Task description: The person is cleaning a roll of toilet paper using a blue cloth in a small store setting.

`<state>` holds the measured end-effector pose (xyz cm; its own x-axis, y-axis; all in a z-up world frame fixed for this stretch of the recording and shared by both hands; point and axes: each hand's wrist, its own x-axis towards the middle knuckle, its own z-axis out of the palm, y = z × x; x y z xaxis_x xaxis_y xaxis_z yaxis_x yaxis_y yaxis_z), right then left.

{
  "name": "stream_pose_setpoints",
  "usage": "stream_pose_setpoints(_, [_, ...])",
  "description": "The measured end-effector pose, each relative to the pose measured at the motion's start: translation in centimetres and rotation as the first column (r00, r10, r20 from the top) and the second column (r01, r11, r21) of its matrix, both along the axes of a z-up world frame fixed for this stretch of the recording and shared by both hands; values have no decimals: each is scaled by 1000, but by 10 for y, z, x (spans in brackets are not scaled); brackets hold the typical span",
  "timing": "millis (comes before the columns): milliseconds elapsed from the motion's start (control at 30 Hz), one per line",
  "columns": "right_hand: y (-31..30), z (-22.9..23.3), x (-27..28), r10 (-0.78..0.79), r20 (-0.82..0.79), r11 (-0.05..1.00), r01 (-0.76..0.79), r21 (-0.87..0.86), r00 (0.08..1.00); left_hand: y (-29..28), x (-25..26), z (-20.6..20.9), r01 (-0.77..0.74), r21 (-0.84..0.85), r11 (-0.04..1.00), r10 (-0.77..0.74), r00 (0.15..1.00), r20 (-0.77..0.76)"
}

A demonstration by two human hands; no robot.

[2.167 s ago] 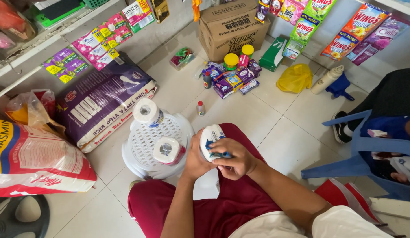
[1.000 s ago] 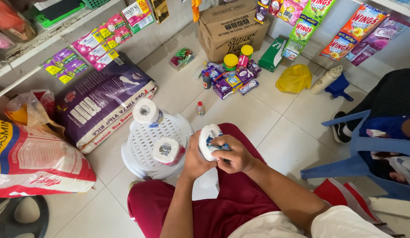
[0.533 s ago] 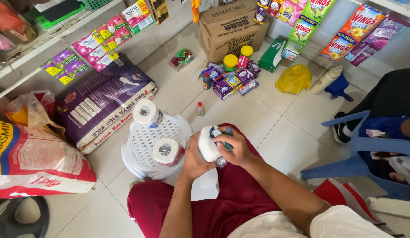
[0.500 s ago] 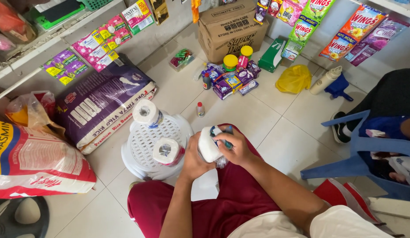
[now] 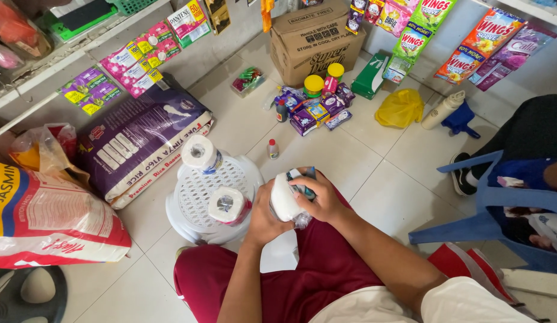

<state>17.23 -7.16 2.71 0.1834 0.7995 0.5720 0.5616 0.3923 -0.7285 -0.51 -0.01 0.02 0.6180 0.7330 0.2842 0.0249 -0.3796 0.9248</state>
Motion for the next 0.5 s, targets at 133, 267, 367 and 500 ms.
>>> stream_pose_setpoints(133, [-2,15,-6,134,51,984,-139,112,990,1,0,-4,3,17,1000,-4,1000,30])
stream_pose_setpoints(267, [-3,22,-12,161,126,962,-184,200,979,0,-1,-5,8,20,1000,-9,1000,28])
stream_pose_setpoints(367, [-2,34,-17,214,201,917,-267,295,956,2,0,0,14,15,1000,-14,1000,11])
stream_pose_setpoints(500, [-12,16,-20,218,95,918,-237,317,971,4,-3,-9,-9,66,998,7,999,33])
